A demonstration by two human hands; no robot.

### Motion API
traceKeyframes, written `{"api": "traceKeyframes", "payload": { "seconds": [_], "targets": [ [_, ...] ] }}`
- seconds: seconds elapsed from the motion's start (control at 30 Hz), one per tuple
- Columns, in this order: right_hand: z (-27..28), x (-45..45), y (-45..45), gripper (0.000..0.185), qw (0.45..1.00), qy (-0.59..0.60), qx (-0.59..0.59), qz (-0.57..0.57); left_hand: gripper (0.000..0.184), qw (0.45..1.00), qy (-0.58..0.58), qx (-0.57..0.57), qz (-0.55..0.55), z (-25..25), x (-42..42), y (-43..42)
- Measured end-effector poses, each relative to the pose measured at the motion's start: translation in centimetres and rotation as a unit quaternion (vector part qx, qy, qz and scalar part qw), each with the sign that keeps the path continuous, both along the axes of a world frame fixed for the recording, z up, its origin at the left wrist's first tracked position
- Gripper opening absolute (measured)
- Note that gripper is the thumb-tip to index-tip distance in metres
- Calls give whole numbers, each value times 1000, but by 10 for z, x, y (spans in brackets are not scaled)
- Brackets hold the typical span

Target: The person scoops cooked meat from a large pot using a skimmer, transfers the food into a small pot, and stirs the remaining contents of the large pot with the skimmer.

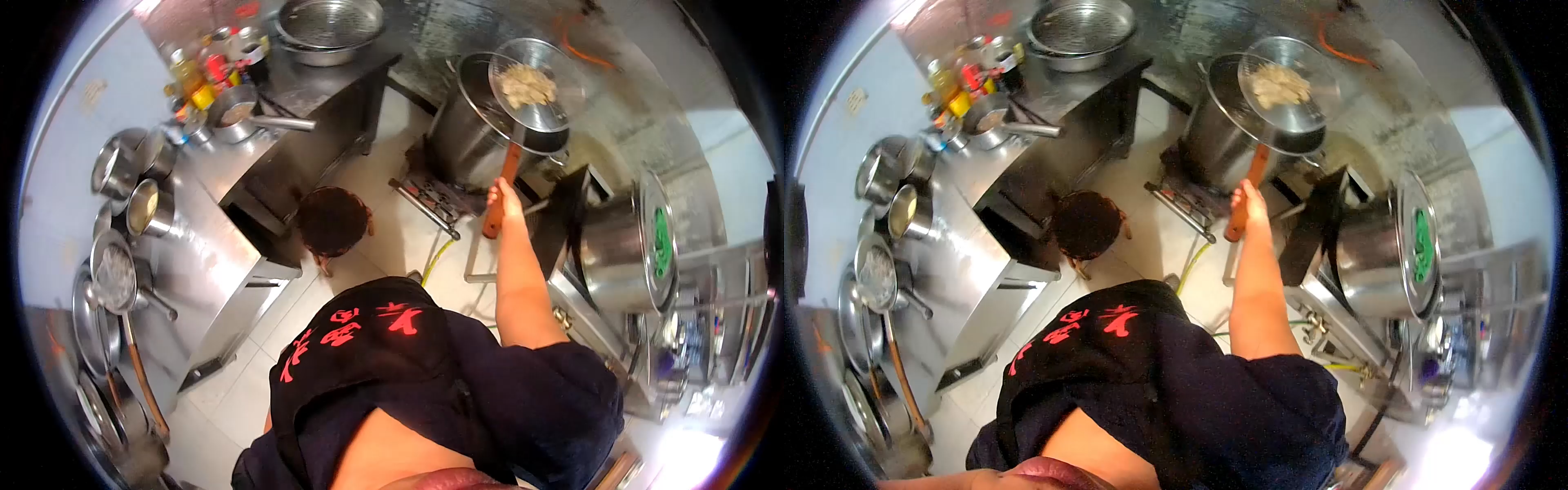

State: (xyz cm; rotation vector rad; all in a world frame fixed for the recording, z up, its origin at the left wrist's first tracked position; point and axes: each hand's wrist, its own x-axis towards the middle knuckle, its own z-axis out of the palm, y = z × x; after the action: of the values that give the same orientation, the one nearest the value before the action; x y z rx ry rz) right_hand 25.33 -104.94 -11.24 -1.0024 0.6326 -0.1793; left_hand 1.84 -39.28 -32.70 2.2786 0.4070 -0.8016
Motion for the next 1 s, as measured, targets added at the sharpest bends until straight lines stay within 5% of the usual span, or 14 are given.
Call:
{"api": "traceKeyframes", "payload": {
  "seconds": [0.23,0.27,0.47,0.67,0.8,1.0],
  "targets": [
    [2,4,-4,25,1000,-17,24,10,30,999,-41,8,-9,-23,14,-7],
    [2,4,-6,25,999,-9,29,15,30,999,-4,38,-13,45,32,-26],
    [1,8,-8,27,1000,2,29,9,29,999,-26,-12,22,72,48,-44],
    [-9,12,-16,27,999,1,41,16,32,1000,-19,-4,18,57,32,-36],
    [3,8,2,24,1000,6,15,-14,36,998,-62,-17,-9,-37,-1,-3],
    [2,10,5,23,1000,4,-5,-23,37,1000,-11,-13,8,4,1,-8]
  ]
}}
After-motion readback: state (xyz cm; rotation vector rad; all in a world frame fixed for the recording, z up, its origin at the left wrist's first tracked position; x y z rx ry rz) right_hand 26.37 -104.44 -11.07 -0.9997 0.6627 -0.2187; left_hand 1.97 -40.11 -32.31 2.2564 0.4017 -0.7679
